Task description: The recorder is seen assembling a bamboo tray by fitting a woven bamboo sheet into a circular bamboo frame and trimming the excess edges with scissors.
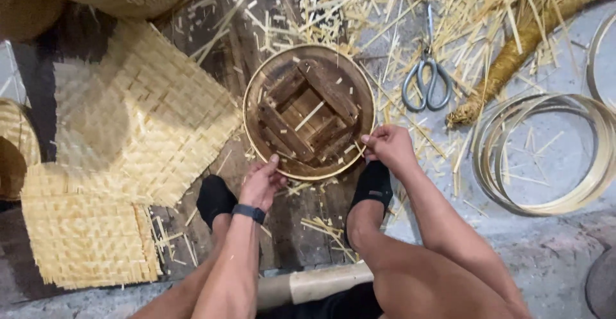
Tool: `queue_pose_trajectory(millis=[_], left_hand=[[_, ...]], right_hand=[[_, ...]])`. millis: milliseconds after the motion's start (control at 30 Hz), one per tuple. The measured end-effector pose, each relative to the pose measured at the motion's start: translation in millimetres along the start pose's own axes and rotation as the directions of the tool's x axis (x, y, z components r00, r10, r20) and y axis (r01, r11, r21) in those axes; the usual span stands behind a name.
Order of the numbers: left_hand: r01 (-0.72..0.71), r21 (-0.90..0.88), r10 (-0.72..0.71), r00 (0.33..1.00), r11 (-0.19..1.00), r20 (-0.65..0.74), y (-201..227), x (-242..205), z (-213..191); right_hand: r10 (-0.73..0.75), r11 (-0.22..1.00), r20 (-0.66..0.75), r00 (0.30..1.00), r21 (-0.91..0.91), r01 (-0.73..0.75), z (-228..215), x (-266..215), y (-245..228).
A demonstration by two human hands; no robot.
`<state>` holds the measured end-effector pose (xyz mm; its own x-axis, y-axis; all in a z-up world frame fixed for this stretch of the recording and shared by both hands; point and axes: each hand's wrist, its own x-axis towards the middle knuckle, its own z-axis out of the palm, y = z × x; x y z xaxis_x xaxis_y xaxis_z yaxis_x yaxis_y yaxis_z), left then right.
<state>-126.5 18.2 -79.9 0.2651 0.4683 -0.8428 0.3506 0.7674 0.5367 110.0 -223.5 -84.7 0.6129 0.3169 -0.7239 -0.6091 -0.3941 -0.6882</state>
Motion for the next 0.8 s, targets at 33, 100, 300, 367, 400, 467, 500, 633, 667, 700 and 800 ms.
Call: queue_pose_trajectory(millis=[33, 100, 300, 367, 400, 467, 500, 633, 667, 700, 800], left_hand=[[0.022, -0.062, -0.021, 0.999, 0.998, 0.024, 6.5, -8.0, 5.9], [-0.049, 0.043, 0.048, 0.999, 0.998, 0.019, 19.2, -23.2, 9.9], [-0.757, 0.522, 0.820, 0.545, 0.392, 0.175, 123.4, -155.3, 96.2], [-0.805, 0.568, 0.887, 0.377, 0.171, 0.268, 134.7, -176.8, 120.1], [-0.838, 0.537, 0.881, 0.324, 0.099, 0.344, 130.4, -174.5, 123.9], [-0.866, 0.500, 0.874, 0.255, 0.016, 0.414, 122.9, -161.9, 132.4], [-0.869, 0.490, 0.866, 0.189, -0.072, 0.464, 120.2, -151.3, 137.2], [-0.839, 0.460, 0.840, 0.006, -0.291, 0.543, 121.6, -128.7, 138.6], [-0.841, 0.454, 0.839, 0.000, -0.294, 0.543, 129.1, -106.7, 131.3], [-0.876, 0.472, 0.877, 0.146, -0.101, 0.459, 136.8, -84.9, 125.0], [-0.888, 0.461, 0.939, 0.159, 0.001, 0.304, 184.8, -73.3, 100.2]], right_hand=[[-0.037, 0.997, 0.040, 0.999, -0.060, 0.039, -1.3, -0.9, -2.8], [-0.343, 0.896, -0.099, 0.934, -0.331, 0.294, 16.3, -33.1, -42.5], [-0.634, 0.769, 0.188, 0.750, 0.045, 0.638, 63.1, -80.3, -139.5], [-0.594, 0.804, 0.341, 0.729, 0.282, 0.524, 70.2, -89.6, -155.9], [-0.516, 0.782, 0.313, 0.797, 0.552, 0.290, 71.9, -93.9, -157.1], [-0.433, 0.644, 0.322, 0.842, 0.764, 0.038, 62.7, -74.4, -124.1], [-0.474, 0.534, 0.321, 0.820, 0.845, -0.022, 52.4, -49.0, -90.6], [-0.278, 0.501, 0.218, 0.936, 0.864, -0.052, 13.5, -66.2, -91.5], [-0.284, 0.501, 0.214, 0.935, 0.864, -0.046, 0.2, -67.1, -74.4], [-0.426, 0.469, 0.237, 0.873, 0.883, -0.010, -13.8, -67.8, -57.5], [-0.534, 0.464, 0.272, 0.801, 0.886, 0.008, -29.6, -42.6, -21.5]])
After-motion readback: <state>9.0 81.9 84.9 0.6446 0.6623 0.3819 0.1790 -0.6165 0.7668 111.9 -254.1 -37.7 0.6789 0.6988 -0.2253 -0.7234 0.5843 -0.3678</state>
